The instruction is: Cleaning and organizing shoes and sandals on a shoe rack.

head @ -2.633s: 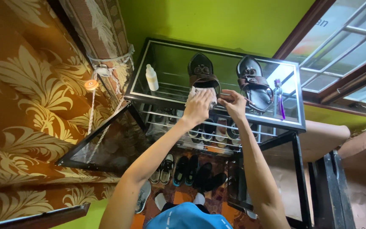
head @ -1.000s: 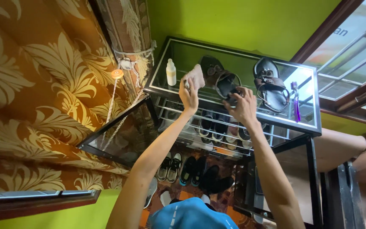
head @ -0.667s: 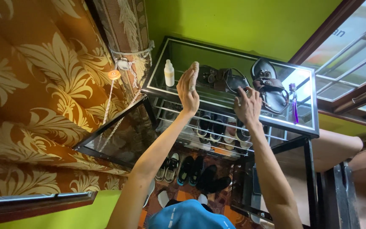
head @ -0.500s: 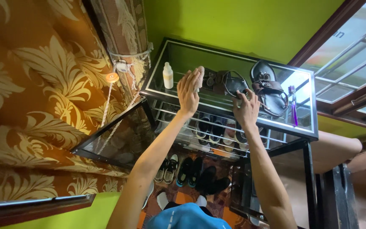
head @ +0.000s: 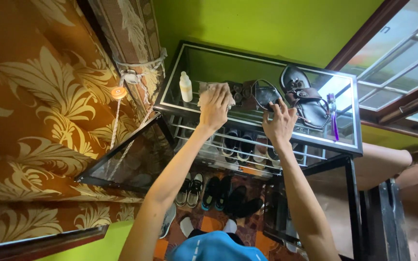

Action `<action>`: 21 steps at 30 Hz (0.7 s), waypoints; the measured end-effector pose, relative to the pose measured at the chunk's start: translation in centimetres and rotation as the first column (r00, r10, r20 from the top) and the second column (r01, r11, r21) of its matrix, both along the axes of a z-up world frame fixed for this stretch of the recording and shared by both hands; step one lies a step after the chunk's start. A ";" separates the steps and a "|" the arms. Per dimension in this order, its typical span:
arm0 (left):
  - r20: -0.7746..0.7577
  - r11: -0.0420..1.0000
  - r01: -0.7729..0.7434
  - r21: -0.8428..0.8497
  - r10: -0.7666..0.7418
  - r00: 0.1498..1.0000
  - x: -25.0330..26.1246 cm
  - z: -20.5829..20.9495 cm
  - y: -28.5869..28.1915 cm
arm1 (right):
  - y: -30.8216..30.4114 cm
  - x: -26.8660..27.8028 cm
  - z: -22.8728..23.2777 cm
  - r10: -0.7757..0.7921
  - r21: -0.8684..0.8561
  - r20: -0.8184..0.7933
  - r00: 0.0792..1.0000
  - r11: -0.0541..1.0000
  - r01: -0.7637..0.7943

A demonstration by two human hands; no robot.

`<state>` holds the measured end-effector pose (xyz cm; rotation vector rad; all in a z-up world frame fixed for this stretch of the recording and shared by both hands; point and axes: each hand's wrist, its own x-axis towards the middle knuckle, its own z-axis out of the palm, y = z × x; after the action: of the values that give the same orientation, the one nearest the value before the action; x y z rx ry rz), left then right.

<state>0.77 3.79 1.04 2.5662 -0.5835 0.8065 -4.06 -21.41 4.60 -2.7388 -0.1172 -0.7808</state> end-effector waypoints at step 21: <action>0.130 0.965 0.056 0.257 -0.092 0.987 0.3 -1.6 3.2 | -0.3 0.5 -0.7 -0.002 -0.097 0.044 0.999 0.995 0.006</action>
<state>1.07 6.96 -0.54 2.7090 -0.8720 0.9482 -3.56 -21.69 3.87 -2.8146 -0.1627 -0.8576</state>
